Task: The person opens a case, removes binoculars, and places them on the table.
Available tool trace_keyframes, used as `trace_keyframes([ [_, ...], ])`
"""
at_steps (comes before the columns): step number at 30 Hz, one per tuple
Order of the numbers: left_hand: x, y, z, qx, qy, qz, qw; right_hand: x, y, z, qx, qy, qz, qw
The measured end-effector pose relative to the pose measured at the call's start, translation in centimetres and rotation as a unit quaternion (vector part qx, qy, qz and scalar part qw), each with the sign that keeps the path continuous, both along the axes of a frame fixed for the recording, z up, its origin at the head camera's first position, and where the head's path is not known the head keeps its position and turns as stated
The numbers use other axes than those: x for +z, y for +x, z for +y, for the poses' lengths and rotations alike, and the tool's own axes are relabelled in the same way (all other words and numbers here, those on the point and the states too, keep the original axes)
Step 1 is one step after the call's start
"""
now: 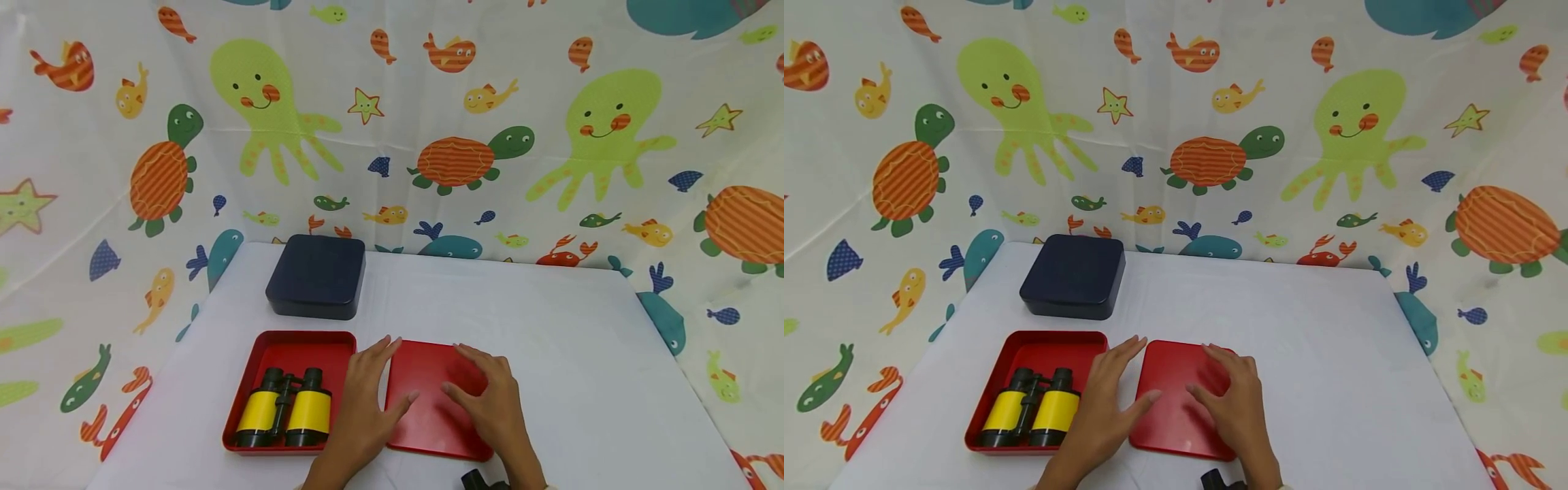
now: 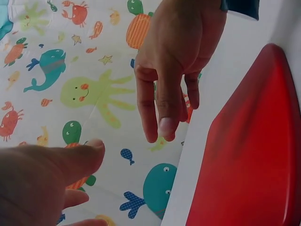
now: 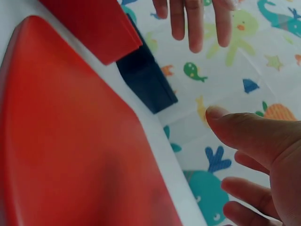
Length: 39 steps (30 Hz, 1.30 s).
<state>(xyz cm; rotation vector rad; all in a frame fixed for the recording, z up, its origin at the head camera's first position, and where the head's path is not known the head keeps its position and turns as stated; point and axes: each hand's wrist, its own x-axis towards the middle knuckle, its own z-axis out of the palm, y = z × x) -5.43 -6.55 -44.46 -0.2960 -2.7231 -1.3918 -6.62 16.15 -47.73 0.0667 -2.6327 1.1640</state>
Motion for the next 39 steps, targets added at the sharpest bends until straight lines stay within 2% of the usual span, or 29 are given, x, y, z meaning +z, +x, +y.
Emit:
trace_keyframes([
  [6,0.4,-0.1,-1.2,0.021,-0.012,0.0,0.9997,0.4,-0.5,-1.3,0.022,-0.018,0.03,0.999],
  [13,0.8,-0.2,-3.0,0.044,-0.037,0.014,0.9983,0.9,-0.8,-2.5,0.035,-0.029,0.018,0.999],
  [15,0.9,-0.3,-3.5,0.045,-0.043,0.019,0.9979,1.1,-0.8,-2.8,0.04,-0.033,0.009,0.999],
  [23,1.2,-0.4,-5.9,0.049,-0.064,0.003,0.9967,1.3,-0.8,-4.3,0.061,-0.048,-0.002,0.997],
  [30,1.5,-0.3,-7.7,0.049,-0.102,-0.001,0.9936,1.8,-0.8,-5.6,0.079,-0.041,-0.002,0.996],
  [39,1.8,-0.2,-10.4,0.053,-0.123,0.003,0.991,2.5,-0.9,-6.8,0.092,-0.036,-0.021,0.995],
])
